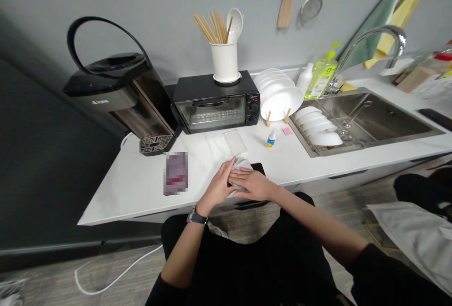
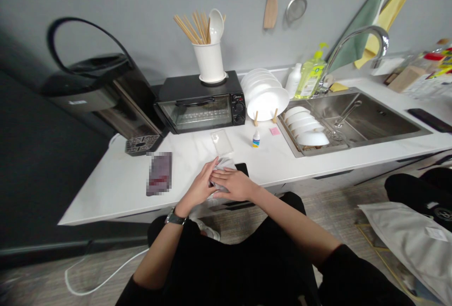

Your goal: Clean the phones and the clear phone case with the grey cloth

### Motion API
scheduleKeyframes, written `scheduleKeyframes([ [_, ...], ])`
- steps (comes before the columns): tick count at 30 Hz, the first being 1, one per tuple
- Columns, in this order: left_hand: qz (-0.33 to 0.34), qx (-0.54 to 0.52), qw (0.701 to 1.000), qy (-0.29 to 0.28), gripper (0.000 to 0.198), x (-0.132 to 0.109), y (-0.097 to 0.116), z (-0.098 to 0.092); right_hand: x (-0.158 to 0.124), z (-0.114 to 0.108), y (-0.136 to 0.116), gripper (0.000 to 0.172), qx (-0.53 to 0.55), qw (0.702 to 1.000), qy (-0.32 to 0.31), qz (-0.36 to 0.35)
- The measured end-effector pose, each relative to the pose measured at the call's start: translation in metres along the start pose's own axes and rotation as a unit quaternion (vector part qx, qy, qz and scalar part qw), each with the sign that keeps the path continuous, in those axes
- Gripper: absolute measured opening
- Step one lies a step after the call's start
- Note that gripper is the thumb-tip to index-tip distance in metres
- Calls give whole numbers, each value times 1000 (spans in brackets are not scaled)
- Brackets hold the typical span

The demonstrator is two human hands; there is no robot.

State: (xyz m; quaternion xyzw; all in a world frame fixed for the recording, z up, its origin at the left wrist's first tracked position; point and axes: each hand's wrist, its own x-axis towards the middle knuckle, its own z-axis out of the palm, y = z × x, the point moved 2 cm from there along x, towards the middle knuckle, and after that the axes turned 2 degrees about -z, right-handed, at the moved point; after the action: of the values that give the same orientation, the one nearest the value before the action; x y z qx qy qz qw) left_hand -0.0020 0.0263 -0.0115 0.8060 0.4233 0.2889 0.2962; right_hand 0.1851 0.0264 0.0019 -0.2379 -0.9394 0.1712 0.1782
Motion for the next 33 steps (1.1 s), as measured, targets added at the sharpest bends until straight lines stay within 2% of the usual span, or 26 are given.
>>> scheduleKeyframes([
  [4,-6,0,1000,7,102,1,0,1,-44,-16,17,71,-6,998,17,58],
  [6,-10,-6,1000,7,101,2,0,1,-64,-18,14,74,-7,997,21,73],
  [8,-9,-9,1000,6,101,3,0,1,-72,-15,5,77,-2,997,19,72],
  [10,-5,-9,1000,10,101,3,1,0,-64,-7,-7,78,15,998,18,64],
  [13,3,-15,1000,9,98,3,1,-1,-32,5,-19,77,44,997,24,51],
  [17,3,-18,1000,0,100,1,1,-1,2,7,-14,68,40,999,26,18],
  [20,-4,-4,1000,5,104,1,1,-1,-6,-3,3,65,23,999,15,26],
  [23,-8,-2,1000,9,105,2,1,0,-38,-14,17,70,9,998,19,59],
  [27,-6,-17,1000,9,103,3,0,0,-70,-19,10,76,11,997,19,74],
  [30,1,-19,1000,13,101,3,0,0,-58,-10,-7,78,33,997,11,63],
  [33,14,-19,1000,11,97,1,0,0,-21,2,-20,71,51,998,16,36],
])
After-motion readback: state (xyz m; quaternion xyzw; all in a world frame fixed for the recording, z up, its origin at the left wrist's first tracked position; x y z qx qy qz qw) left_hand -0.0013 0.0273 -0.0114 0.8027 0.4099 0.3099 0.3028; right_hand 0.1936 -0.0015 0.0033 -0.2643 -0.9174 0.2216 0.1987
